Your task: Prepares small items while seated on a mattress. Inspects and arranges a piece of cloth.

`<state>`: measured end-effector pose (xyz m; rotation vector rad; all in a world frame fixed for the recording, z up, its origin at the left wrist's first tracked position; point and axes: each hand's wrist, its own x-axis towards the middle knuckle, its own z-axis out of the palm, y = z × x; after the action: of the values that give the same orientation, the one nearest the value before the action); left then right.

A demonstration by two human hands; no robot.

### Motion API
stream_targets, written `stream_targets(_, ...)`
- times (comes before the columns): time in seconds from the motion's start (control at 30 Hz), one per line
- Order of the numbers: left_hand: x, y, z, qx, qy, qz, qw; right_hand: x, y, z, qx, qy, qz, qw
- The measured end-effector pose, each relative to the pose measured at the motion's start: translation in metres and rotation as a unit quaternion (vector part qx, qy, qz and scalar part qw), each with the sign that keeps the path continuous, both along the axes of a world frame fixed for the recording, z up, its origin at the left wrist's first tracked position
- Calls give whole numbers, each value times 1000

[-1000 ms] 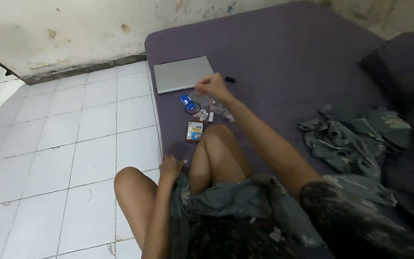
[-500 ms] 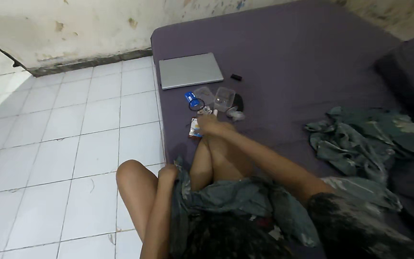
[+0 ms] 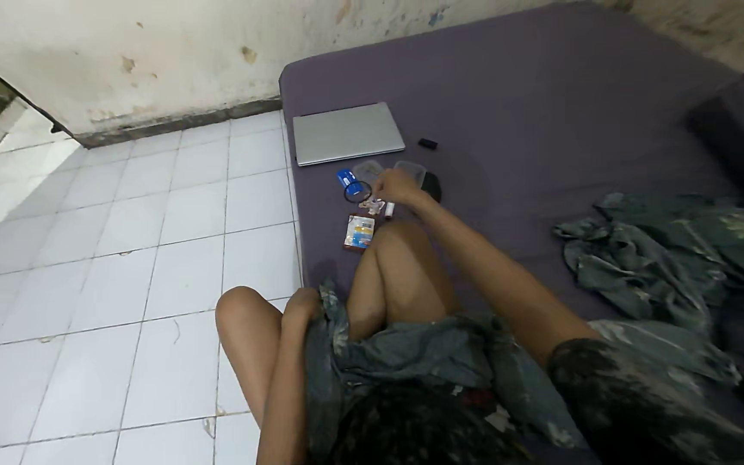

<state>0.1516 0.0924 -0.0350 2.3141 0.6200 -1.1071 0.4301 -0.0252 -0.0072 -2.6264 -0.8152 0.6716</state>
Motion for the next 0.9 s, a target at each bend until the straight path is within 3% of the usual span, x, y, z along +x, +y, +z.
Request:
stream_targets(0.2,-8,6,0,-70,-120,14,990,-15,-34,31,-69,-83,-59,992)
stream_targets(0.27,-14,10,5,-137,-205,39,968,-31,-41,33,-30,-97,-23,995)
stream_targets(0.37,-31,8,28,-260,-305,160,902,-79,-44,47,45,46,105,992)
stream_targets(0.47,-49,3,59,-323,-382,212,840,-150,-47,71,74,298,227,924)
stream_targets(0.53,-62,-3,75,-335,-426,214,813,-184,-43,81,108,349,263,893)
stream_targets(0.63,-82,-10,90,-320,-473,238,785,-206,-35,89,224,337,278,871)
stream_targets(0.7,-99,-10,90,-331,-510,242,756,-211,-38,95,303,325,245,861)
stream_targets(0.77,-117,-10,89,-324,-550,244,731,-217,-47,100,372,359,149,843)
stream_targets(0.9,-137,-2,98,-226,-622,287,692,-216,-70,107,438,515,-87,732)
